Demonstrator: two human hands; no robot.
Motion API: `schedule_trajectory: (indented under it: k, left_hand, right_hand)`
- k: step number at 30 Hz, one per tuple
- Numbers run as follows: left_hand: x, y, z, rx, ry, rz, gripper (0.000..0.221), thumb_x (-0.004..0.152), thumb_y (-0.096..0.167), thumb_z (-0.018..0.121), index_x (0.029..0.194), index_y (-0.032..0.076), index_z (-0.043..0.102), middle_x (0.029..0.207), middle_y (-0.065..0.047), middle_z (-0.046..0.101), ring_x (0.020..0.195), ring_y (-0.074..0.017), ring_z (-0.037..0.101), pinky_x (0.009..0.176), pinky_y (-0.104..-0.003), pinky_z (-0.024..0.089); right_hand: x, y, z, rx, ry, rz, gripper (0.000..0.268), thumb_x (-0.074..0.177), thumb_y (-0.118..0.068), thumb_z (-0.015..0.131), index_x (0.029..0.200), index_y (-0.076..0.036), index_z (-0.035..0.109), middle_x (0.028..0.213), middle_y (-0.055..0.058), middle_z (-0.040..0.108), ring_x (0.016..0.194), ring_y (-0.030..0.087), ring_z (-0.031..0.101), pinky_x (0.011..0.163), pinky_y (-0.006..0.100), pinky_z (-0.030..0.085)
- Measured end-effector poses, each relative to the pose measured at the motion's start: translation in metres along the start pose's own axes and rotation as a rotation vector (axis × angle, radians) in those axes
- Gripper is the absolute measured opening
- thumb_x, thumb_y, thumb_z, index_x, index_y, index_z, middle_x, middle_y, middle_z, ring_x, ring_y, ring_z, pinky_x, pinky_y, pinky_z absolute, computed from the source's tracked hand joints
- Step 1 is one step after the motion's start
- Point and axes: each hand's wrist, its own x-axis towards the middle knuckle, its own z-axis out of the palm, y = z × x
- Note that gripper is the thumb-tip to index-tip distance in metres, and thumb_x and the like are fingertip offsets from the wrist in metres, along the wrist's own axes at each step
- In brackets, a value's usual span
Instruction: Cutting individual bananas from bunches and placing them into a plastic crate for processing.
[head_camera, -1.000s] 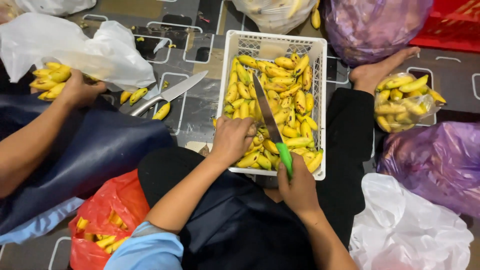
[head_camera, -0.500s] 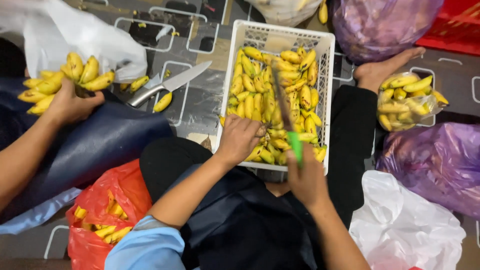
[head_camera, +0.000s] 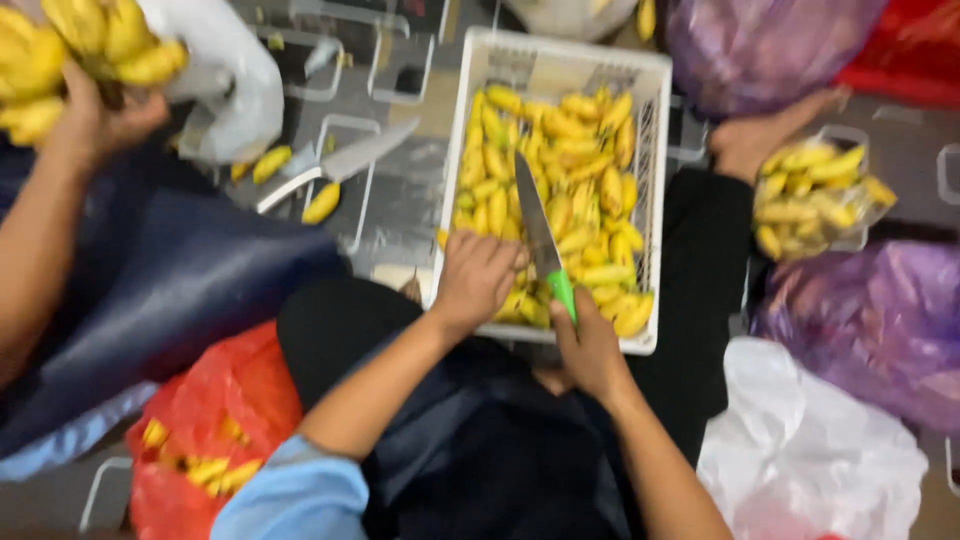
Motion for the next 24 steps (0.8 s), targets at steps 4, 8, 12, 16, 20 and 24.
schedule_trajectory:
  k: [4,8,12,16,20,24]
  left_hand:
    - [0.003,0.005,0.004,-0.046,0.052,-0.027,0.010,0.086,0.018,0.054,0.092,0.014,0.061,0.083,-0.002,0.057,0.075,-0.0222,0.060,0.085,-0.037,0.040]
    - [0.024,0.004,0.011,-0.043,0.154,-0.016,0.008,0.086,0.012,0.056,0.093,0.013,0.061,0.085,-0.002,0.057,0.076,-0.0213,0.060,0.085,-0.036,0.040]
    - [0.044,0.003,0.014,-0.052,0.190,-0.038,0.009,0.086,0.010,0.057,0.093,0.012,0.061,0.087,-0.001,0.058,0.077,-0.0204,0.060,0.089,-0.036,0.039]
    - [0.042,0.000,0.024,-0.084,0.210,-0.039,0.009,0.086,0.007,0.056,0.094,0.010,0.060,0.086,-0.002,0.056,0.075,-0.0209,0.058,0.088,-0.036,0.039]
    - [0.024,-0.001,0.034,-0.124,0.213,-0.078,0.008,0.085,0.006,0.057,0.092,0.010,0.059,0.085,-0.001,0.054,0.076,-0.0211,0.058,0.091,-0.037,0.036]
    - [0.017,-0.003,0.034,-0.125,0.202,-0.082,0.005,0.087,0.007,0.052,0.090,0.011,0.054,0.082,-0.001,0.049,0.075,-0.0199,0.053,0.088,-0.035,0.033]
  right_hand:
    - [-0.003,-0.002,-0.014,0.526,-0.018,-0.014,0.030,0.099,-0.032,0.041,0.110,-0.007,0.054,0.063,0.018,0.053,0.059,0.035,0.052,0.050,0.043,0.043]
    - [0.003,-0.014,-0.038,0.430,0.141,-0.129,0.023,0.099,-0.026,0.044,0.096,-0.006,0.056,0.039,0.008,0.051,0.029,0.021,0.052,0.030,0.030,0.043]
    - [-0.008,-0.026,-0.061,0.181,0.520,-0.005,0.027,0.096,-0.032,0.054,0.117,-0.016,0.056,0.070,0.024,0.063,0.073,0.045,0.064,0.062,0.051,0.048]
    - [0.021,0.006,-0.023,-0.343,0.981,-0.605,0.023,0.092,-0.019,0.048,0.101,-0.003,0.061,0.058,0.009,0.056,0.054,0.029,0.059,0.058,0.040,0.049]
    - [0.036,0.015,0.014,-0.118,0.300,-0.114,0.040,0.097,-0.039,0.046,0.118,-0.005,0.047,0.069,0.029,0.061,0.073,0.051,0.064,0.066,0.061,0.050]
    - [0.034,0.001,-0.017,-0.018,0.099,0.026,0.045,0.096,-0.048,0.045,0.120,-0.011,0.049,0.085,0.033,0.063,0.095,0.053,0.061,0.085,0.059,0.047]
